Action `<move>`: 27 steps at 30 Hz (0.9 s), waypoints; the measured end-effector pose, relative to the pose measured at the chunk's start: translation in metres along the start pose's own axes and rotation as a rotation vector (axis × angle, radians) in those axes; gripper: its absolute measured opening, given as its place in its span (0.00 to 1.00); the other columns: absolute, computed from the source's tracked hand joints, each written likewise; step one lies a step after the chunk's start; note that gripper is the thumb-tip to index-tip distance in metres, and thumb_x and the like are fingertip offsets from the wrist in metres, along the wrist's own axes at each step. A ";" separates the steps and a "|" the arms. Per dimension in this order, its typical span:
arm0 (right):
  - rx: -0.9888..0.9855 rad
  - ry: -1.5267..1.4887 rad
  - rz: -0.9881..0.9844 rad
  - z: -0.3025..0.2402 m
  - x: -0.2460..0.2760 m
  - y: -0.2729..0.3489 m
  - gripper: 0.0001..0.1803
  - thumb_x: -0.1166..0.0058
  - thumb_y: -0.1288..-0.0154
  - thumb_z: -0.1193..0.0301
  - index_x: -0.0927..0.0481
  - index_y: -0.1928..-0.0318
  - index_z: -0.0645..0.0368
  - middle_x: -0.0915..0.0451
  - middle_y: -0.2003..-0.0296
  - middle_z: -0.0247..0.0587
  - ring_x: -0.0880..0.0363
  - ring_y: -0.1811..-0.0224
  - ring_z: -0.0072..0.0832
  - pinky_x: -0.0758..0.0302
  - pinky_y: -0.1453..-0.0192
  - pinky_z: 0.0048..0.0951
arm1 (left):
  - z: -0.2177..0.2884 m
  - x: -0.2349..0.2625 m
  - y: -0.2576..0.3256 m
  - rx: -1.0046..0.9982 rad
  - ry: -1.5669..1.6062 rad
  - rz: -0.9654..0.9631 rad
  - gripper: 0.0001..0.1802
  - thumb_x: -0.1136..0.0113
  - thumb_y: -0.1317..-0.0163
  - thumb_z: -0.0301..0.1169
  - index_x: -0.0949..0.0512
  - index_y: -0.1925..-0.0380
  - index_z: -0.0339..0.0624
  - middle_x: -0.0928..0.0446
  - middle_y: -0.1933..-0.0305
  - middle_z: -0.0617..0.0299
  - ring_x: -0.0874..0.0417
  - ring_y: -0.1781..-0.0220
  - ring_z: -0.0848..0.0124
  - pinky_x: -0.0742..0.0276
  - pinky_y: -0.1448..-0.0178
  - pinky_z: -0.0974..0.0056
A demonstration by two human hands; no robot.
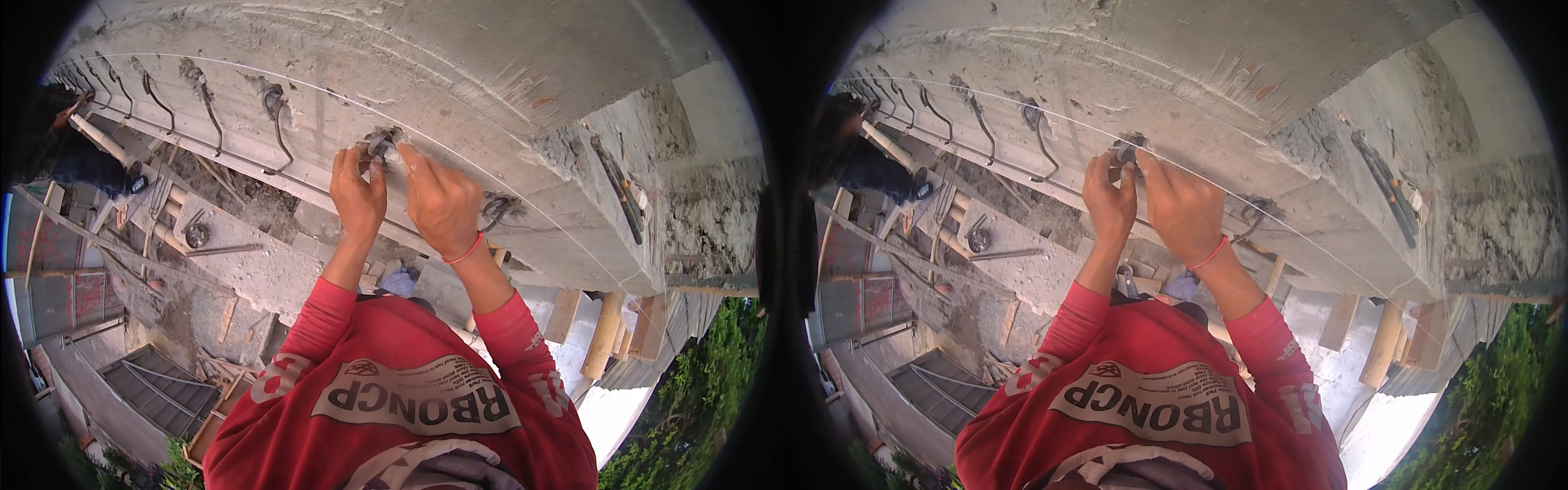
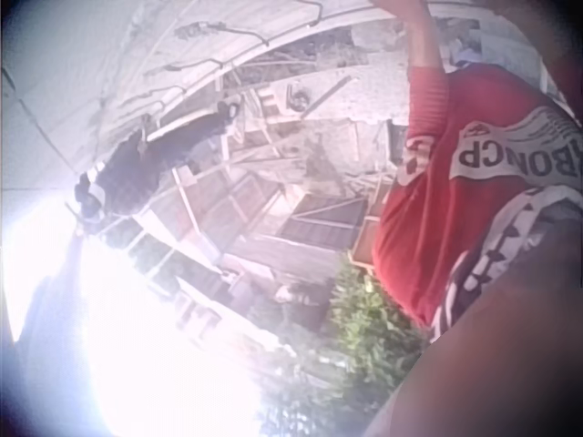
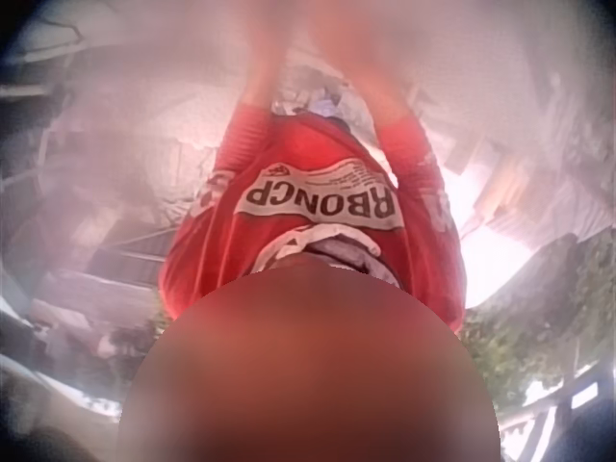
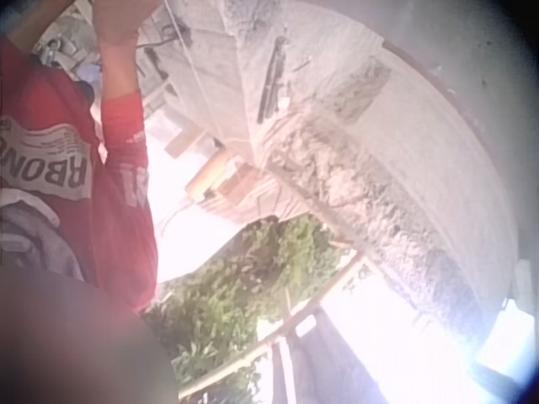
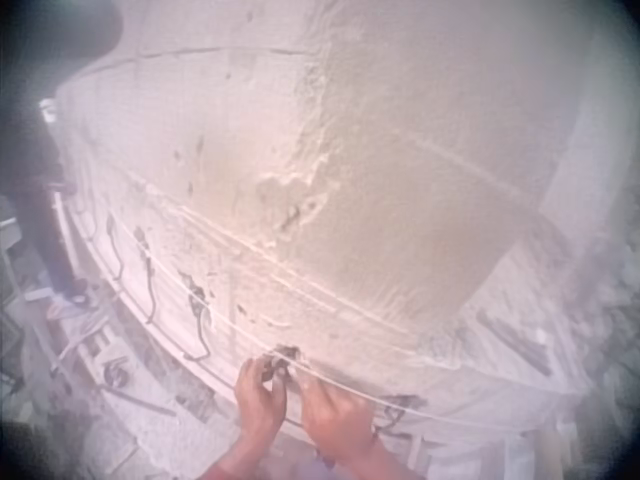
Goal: The person secures electrical conduits to a concrete wall using metal hooks and a string line for alignment. They adjust the conduits and hooks by hand, ensuring the wiring follows a straight path along the wall.
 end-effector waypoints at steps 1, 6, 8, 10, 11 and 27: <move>0.013 -0.019 -0.010 0.000 0.002 -0.003 0.19 0.38 0.35 0.80 0.14 0.44 0.56 0.13 0.67 0.40 0.13 0.70 0.38 0.20 0.67 0.37 | -0.002 -0.001 0.000 -0.018 -0.003 0.008 0.10 0.33 0.36 0.19 0.17 0.55 0.32 0.19 0.57 0.48 0.12 0.58 0.53 0.17 0.52 0.54; 0.042 -0.144 -0.071 0.007 0.012 -0.013 0.18 0.40 0.33 0.80 0.14 0.44 0.58 0.12 0.65 0.43 0.12 0.68 0.41 0.19 0.66 0.39 | -0.009 -0.004 0.003 -0.046 0.008 0.025 0.12 0.33 0.35 0.20 0.17 0.52 0.32 0.19 0.56 0.48 0.13 0.57 0.53 0.18 0.51 0.54; -0.002 -0.176 -0.090 0.009 0.013 -0.010 0.17 0.40 0.31 0.79 0.14 0.44 0.58 0.11 0.63 0.45 0.11 0.66 0.42 0.18 0.65 0.39 | -0.008 -0.003 0.003 -0.046 0.017 0.021 0.12 0.32 0.35 0.21 0.16 0.51 0.32 0.19 0.56 0.48 0.13 0.56 0.53 0.19 0.50 0.54; -0.039 -0.181 -0.089 0.008 0.012 -0.003 0.16 0.40 0.29 0.79 0.15 0.43 0.58 0.10 0.61 0.47 0.10 0.64 0.44 0.18 0.64 0.39 | -0.006 -0.003 0.005 -0.013 0.058 0.033 0.12 0.31 0.34 0.22 0.16 0.51 0.32 0.20 0.56 0.48 0.13 0.56 0.53 0.19 0.50 0.53; -0.056 -0.169 -0.078 0.007 0.009 0.003 0.16 0.40 0.28 0.78 0.15 0.43 0.58 0.10 0.60 0.48 0.10 0.64 0.44 0.18 0.64 0.39 | -0.005 -0.004 0.006 0.004 0.078 0.039 0.12 0.31 0.34 0.22 0.17 0.52 0.32 0.20 0.56 0.48 0.13 0.56 0.53 0.19 0.49 0.53; -0.091 -0.153 -0.011 0.004 0.004 0.003 0.19 0.41 0.32 0.82 0.15 0.43 0.56 0.11 0.61 0.45 0.11 0.66 0.44 0.19 0.66 0.40 | -0.007 -0.010 0.008 -0.012 0.053 0.077 0.12 0.32 0.35 0.19 0.19 0.52 0.32 0.21 0.56 0.48 0.15 0.56 0.52 0.21 0.49 0.54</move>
Point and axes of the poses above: each hand's wrist, its own y-axis away from the middle knuckle, its own x-axis out of the back of the hand, z = x × y, the point moved 3 cm from there along -y, towards the middle knuckle
